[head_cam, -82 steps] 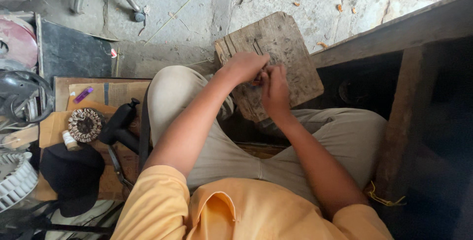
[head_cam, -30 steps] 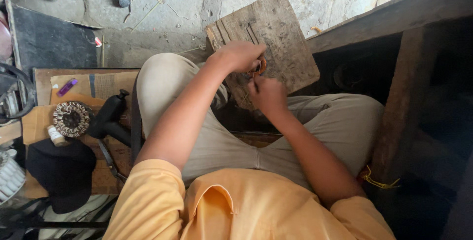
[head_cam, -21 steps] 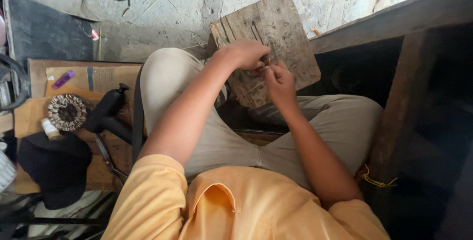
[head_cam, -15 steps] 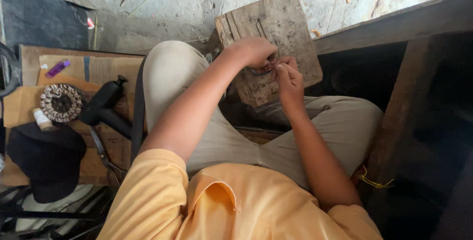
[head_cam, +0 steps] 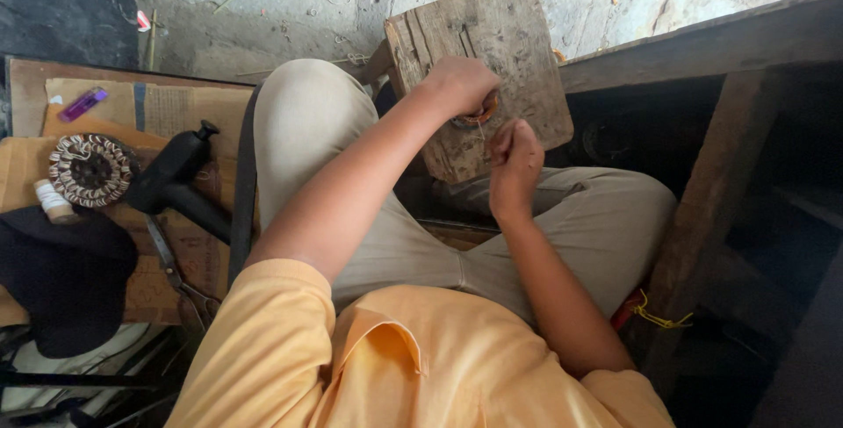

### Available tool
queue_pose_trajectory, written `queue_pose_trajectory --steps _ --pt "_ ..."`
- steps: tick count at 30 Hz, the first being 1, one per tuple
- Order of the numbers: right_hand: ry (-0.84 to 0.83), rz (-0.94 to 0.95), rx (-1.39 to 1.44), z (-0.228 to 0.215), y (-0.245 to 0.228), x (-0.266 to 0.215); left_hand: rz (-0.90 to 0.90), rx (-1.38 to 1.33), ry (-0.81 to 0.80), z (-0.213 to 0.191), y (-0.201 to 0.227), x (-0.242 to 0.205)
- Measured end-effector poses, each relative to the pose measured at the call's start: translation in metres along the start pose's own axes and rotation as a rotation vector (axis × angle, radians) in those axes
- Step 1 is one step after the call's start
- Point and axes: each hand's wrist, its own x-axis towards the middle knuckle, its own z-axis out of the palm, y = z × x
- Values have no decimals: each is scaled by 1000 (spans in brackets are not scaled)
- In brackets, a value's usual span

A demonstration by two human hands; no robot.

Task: The person sits cross-legged on the floor and winds thin wire around a cylindrical coil form. They repeatedly wrap the wire around the form, occasionally adjusting the coil's position on a wooden block to maintain alignment.

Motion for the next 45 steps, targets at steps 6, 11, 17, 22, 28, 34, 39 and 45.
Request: queue_pose_trajectory --steps 6,11,17,22,28,34,39,45 --pt "-52 -84 -2 -4 6 7 51 3 260 27 -5 10" --pt "-89 -58 -295 -16 6 7 104 126 423 29 2 9" --pt "-45 65 -625 -41 34 17 138 23 491 21 1 -6" --pt "-123 -141 -790 -46 65 19 152 -82 520 16 -2 -17" --pt "-147 -67 -541 -63 80 23 132 -55 478 16 -5 -15" --pt "210 229 31 -67 73 23 95 -41 326 6 -2 -17" --pt "178 165 -389 -50 54 16 41 -14 362 12 -1 -10" --pt "86 114 -818 -38 24 22 14 12 287 13 1 -8"
